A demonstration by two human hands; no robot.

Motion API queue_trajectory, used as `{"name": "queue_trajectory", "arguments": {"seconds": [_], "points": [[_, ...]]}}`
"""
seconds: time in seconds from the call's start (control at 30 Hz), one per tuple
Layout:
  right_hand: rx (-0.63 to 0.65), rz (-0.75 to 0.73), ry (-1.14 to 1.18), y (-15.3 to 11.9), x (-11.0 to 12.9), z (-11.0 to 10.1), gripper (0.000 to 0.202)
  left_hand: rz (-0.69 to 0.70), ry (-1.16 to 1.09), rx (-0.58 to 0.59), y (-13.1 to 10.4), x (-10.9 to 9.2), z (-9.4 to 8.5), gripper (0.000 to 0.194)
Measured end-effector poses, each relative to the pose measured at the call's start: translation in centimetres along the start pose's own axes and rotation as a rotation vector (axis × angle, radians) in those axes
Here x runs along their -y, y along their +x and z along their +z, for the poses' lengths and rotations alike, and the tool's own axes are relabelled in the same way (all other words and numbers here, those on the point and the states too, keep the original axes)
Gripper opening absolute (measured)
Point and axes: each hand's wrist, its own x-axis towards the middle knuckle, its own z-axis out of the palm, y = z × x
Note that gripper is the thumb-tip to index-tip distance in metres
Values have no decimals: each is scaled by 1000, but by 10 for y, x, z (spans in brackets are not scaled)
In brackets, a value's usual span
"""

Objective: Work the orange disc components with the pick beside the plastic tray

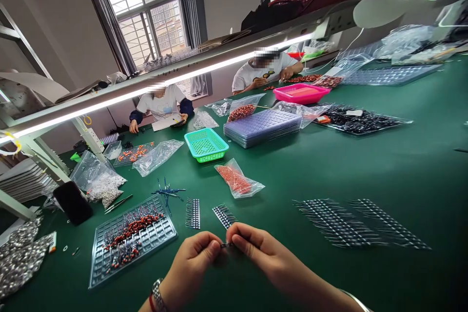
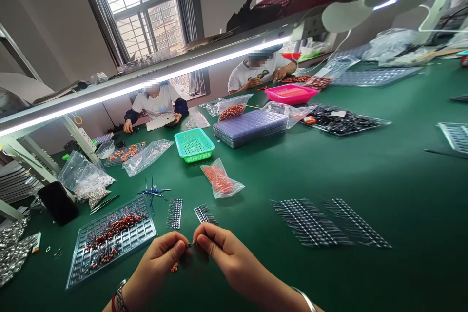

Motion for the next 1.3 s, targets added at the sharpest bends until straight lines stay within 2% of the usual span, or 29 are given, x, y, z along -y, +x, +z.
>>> {"name": "queue_trajectory", "arguments": {"seconds": [0.2, 0.27, 0.57, 1.0, 1.2, 1.3], "points": [[7, 121, 330, -1, -11, 11, 45, -19, -105, -26, -3, 8, 3, 49], [16, 135, 366, -1, -10, 13, 45, -23, -124, -29, -2, 10, 3, 49], [-61, 78, 89, -2, 2, 8, 47, -27, -119, -54, -6, 4, -1, 48], [-81, 13, 39, -8, 2, 4, 45, -5, -63, -62, -9, 8, -3, 49], [-131, -38, 21, -14, 0, 4, 38, 14, 60, -51, -9, 13, -5, 52], [-156, -58, 9, -17, 1, 4, 35, 26, 212, -64, -10, 20, -5, 42]]}}
